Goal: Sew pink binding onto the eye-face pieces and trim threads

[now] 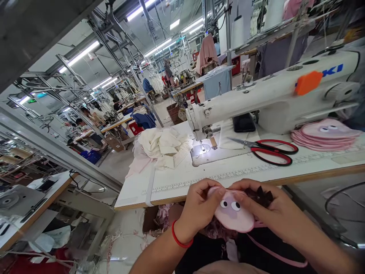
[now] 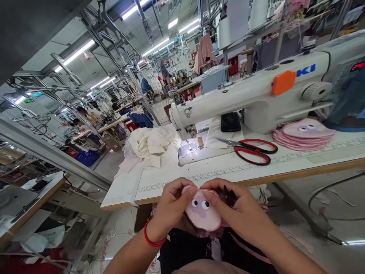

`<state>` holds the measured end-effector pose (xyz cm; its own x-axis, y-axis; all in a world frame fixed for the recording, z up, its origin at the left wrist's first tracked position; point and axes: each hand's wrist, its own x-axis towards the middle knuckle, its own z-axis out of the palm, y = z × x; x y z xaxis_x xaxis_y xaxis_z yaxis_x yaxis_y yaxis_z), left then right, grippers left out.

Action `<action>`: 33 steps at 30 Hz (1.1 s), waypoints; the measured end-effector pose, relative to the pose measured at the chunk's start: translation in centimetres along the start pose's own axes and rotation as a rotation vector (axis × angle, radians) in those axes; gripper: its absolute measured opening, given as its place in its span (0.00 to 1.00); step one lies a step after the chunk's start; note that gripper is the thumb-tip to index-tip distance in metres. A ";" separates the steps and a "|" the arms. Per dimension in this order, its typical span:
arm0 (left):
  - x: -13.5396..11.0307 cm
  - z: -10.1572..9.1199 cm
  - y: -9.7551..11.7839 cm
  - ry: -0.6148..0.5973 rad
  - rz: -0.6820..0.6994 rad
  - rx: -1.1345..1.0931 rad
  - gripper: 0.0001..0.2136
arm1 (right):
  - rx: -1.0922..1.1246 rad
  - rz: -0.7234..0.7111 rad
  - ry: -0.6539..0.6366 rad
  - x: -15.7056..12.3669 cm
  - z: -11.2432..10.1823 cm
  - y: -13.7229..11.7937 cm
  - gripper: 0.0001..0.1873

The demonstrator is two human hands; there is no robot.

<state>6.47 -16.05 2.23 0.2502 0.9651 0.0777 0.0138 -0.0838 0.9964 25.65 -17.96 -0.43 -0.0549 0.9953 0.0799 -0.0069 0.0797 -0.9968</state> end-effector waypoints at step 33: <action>1.8 0.3 -1.4 0.133 -0.147 -0.174 0.31 | 0.130 0.110 -0.023 0.5 -0.8 2.2 0.29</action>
<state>7.15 -14.27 0.94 0.1276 0.9889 -0.0762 -0.1285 0.0927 0.9874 26.39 -17.21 -2.54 -0.0856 0.9959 -0.0279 -0.1283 -0.0388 -0.9910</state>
